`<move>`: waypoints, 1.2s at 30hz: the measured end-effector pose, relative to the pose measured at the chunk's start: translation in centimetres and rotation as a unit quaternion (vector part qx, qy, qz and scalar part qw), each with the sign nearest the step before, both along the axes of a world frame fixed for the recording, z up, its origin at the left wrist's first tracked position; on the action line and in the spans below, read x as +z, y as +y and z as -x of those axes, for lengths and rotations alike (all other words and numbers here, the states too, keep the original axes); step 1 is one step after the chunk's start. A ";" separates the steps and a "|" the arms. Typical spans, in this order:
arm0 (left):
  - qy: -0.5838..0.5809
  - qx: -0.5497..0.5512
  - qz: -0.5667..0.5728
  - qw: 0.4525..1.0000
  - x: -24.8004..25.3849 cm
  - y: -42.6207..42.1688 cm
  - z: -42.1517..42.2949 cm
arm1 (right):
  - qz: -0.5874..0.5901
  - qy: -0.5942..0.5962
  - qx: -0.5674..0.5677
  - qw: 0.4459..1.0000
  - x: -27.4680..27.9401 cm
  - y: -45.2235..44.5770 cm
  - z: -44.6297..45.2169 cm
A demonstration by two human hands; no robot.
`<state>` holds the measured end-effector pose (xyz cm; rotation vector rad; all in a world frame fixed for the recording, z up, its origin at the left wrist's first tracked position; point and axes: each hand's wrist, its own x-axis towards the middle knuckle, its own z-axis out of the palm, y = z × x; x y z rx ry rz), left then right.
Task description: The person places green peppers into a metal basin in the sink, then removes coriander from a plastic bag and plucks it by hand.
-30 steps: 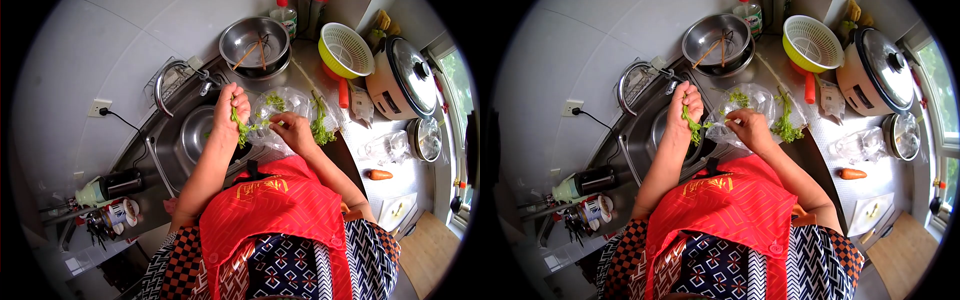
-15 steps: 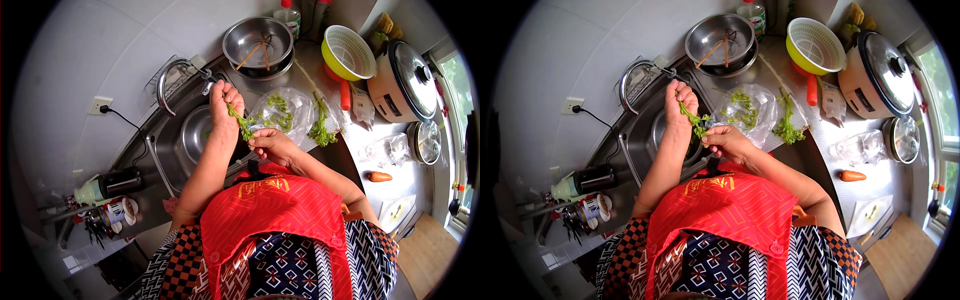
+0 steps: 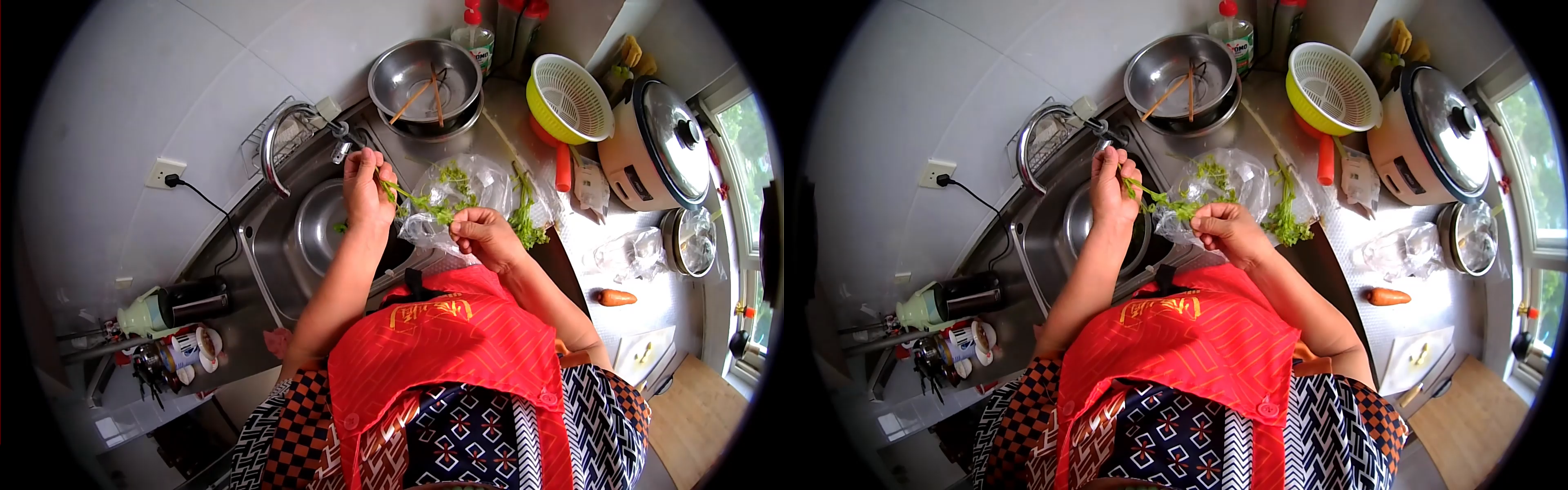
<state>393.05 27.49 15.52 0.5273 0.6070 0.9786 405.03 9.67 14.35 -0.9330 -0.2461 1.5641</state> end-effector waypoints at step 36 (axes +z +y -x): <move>0.275 -0.111 -0.111 0.949 -5.8 -1.9 -0.6 | 0.097 -0.456 -0.278 0.840 -5.3 -3.6 -5.6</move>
